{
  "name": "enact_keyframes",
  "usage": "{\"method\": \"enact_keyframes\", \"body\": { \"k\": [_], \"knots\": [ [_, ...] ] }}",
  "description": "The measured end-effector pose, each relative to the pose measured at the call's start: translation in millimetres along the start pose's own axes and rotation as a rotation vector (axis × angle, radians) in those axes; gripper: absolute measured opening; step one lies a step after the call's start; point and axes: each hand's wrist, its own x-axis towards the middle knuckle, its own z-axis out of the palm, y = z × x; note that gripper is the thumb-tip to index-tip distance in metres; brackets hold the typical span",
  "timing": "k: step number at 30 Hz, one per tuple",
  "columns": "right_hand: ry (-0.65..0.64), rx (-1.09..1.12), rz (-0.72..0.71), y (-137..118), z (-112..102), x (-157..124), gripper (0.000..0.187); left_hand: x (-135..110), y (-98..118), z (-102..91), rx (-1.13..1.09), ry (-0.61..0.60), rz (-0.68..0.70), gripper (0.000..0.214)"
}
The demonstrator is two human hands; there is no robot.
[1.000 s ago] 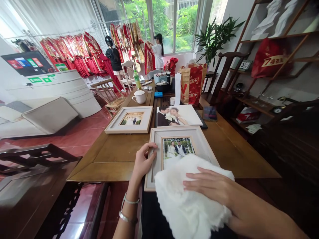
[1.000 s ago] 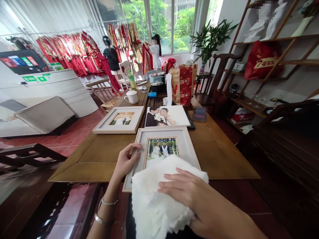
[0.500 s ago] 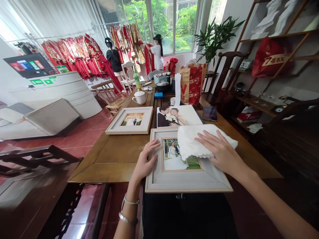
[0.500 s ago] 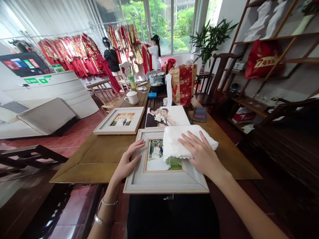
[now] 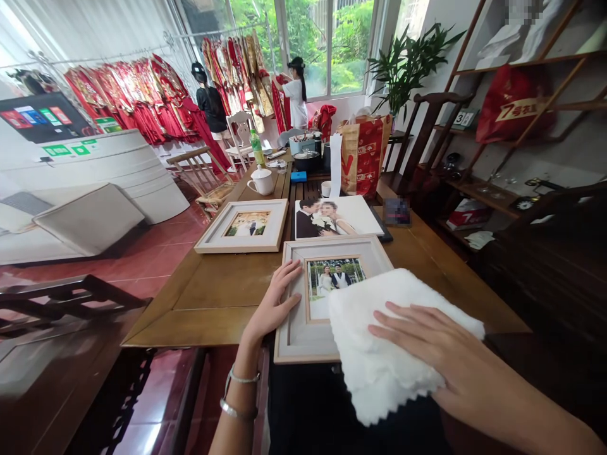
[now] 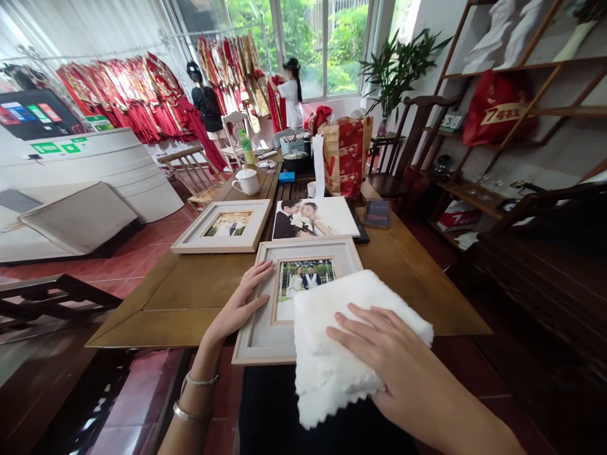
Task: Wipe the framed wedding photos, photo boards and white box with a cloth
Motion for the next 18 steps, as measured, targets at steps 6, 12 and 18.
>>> {"method": "enact_keyframes", "body": {
  "k": [6,12,18],
  "knots": [
    [0.040,0.019,0.021,7.1,5.1,11.6,0.072,-0.8,-0.7,-1.8,-0.021,-0.018,0.022,0.044],
    [0.131,-0.105,0.108,45.7,13.6,69.7,0.081,-1.6,-0.8,-2.9,0.004,-0.020,0.033,0.045],
    [0.131,-0.169,0.202,60.5,11.3,102.1,0.080,-0.9,-0.2,-1.9,-0.014,-0.008,0.014,0.046]
  ]
}}
